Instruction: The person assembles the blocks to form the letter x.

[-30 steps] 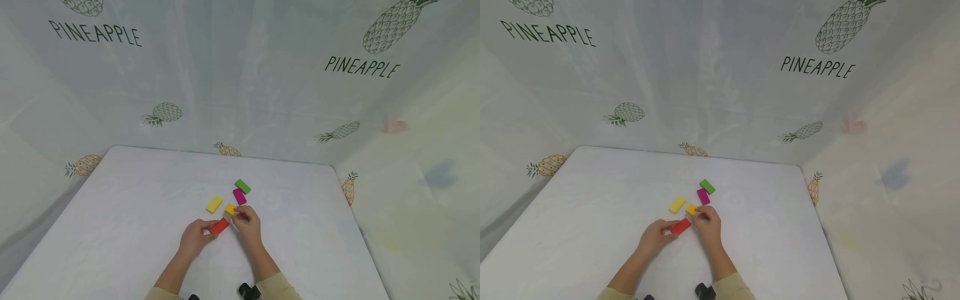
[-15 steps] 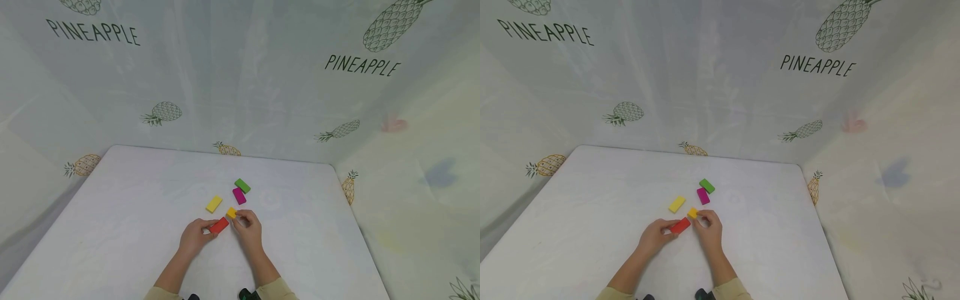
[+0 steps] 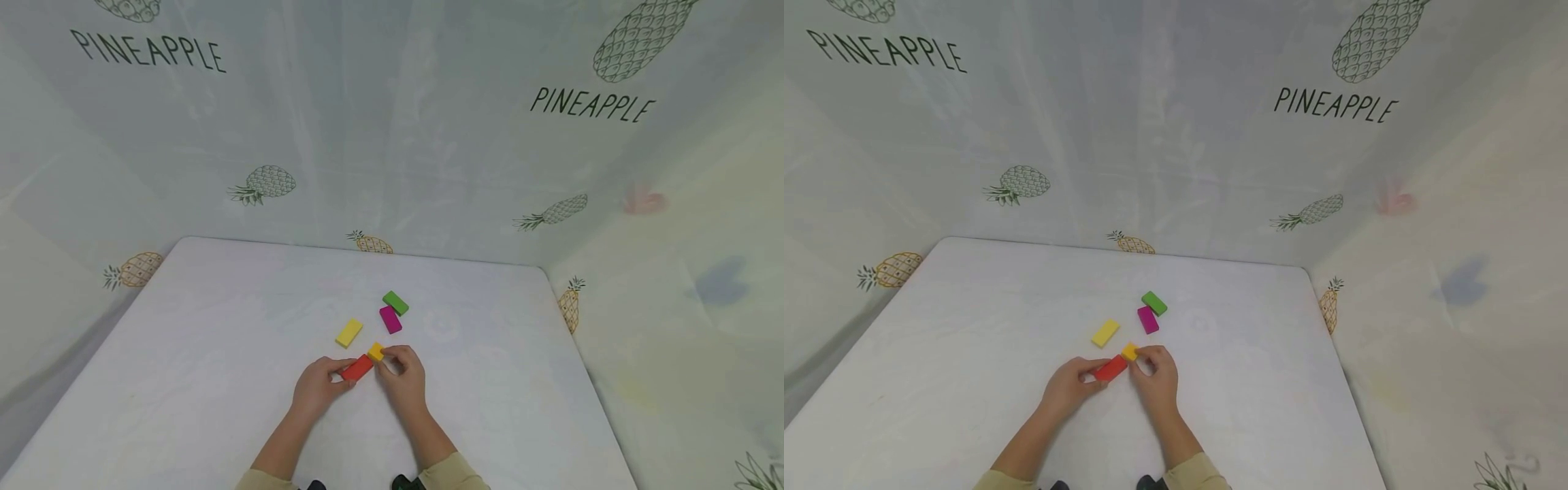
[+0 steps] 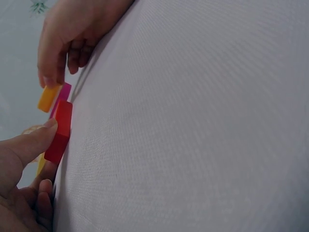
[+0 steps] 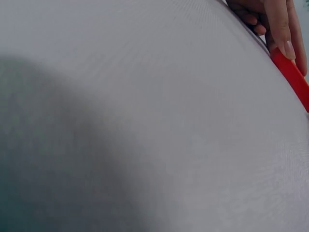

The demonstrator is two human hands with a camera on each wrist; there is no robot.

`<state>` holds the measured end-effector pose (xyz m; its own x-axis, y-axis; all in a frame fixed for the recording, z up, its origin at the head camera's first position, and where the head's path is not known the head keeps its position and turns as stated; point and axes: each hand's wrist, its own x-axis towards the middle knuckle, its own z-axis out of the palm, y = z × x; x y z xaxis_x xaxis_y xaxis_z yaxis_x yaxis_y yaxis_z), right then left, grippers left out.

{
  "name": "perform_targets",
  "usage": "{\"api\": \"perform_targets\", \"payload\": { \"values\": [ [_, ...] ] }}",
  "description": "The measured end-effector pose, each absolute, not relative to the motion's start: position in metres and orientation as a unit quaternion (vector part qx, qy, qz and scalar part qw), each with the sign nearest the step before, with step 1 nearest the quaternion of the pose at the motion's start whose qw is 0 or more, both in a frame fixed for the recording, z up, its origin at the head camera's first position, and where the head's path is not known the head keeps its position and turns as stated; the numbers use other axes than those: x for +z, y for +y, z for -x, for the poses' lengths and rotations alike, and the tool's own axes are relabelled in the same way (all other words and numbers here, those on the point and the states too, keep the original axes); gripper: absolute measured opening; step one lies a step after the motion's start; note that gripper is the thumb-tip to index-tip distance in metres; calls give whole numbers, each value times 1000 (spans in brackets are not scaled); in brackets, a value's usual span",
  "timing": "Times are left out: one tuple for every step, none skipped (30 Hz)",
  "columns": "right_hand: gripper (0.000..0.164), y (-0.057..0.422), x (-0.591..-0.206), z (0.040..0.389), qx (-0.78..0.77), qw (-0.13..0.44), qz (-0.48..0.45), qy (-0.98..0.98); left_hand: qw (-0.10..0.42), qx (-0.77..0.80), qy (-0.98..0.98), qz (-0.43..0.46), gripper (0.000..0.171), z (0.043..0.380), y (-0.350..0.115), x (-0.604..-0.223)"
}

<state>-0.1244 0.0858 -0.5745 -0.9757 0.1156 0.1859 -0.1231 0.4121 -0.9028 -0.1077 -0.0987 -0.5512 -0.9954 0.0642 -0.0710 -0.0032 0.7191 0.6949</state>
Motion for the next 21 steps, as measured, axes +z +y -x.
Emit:
{"api": "perform_targets", "payload": {
  "values": [
    [23, 86, -574, 124, 536, 109, 0, -837, 45, 374, 926, -17, 41, 108, -99, -551],
    [24, 85, -574, 124, 532, 108, 1, -840, 45, 374, 926, -18, 41, 108, -99, -552],
    [25, 85, -573, 124, 527, 108, 2, -843, 45, 374, 926, -18, 41, 108, -98, -552],
    [26, 85, -573, 124, 521, 110, 2, -846, 45, 375, 926, -19, 42, 108, -98, -552],
    [25, 85, -574, 124, 515, 111, 0, -850, 45, 376, 925, -19, 42, 108, -98, -553],
    [25, 85, -575, 124, 507, 113, -2, -855, 45, 377, 925, -20, 42, 108, -98, -553],
    [24, 85, -575, 124, 498, 114, -5, -859, 45, 378, 925, -22, 42, 107, -98, -554],
    [24, 85, -576, 125, 490, 114, -8, -864, 44, 379, 924, -22, 42, 107, -98, -554],
    [24, 86, -577, 125, 482, 115, -12, -869, 44, 380, 924, -22, 42, 107, -99, -555],
    [24, 86, -578, 125, 474, 116, -16, -873, 43, 382, 923, -23, 42, 107, -99, -555],
    [25, 86, -578, 126, 468, 114, -19, -876, 44, 383, 922, -22, 41, 107, -99, -555],
    [25, 86, -578, 126, 463, 113, -21, -879, 42, 385, 922, -23, 41, 107, -99, -555],
    [26, 86, -578, 126, 461, 111, -22, -880, 42, 385, 921, -23, 41, 107, -99, -555],
    [26, 86, -578, 126, 460, 110, -24, -881, 42, 386, 921, -24, 41, 107, -99, -555],
    [26, 86, -578, 126, 460, 110, -25, -881, 42, 385, 922, -23, 41, 107, -99, -555],
    [27, 85, -577, 126, 459, 108, -25, -881, 42, 385, 922, -23, 41, 107, -99, -554],
    [27, 85, -577, 126, 459, 106, -25, -882, 42, 384, 922, -23, 41, 107, -99, -554],
    [27, 85, -576, 126, 458, 106, -26, -882, 41, 384, 922, -24, 42, 107, -100, -554],
    [27, 85, -576, 126, 455, 106, -27, -884, 42, 382, 923, -24, 42, 107, -100, -554],
    [28, 85, -576, 126, 452, 106, -28, -885, 42, 381, 923, -23, 42, 107, -100, -553],
    [28, 85, -576, 126, 449, 107, -29, -887, 42, 379, 924, -23, 42, 107, -100, -553]
  ]
}}
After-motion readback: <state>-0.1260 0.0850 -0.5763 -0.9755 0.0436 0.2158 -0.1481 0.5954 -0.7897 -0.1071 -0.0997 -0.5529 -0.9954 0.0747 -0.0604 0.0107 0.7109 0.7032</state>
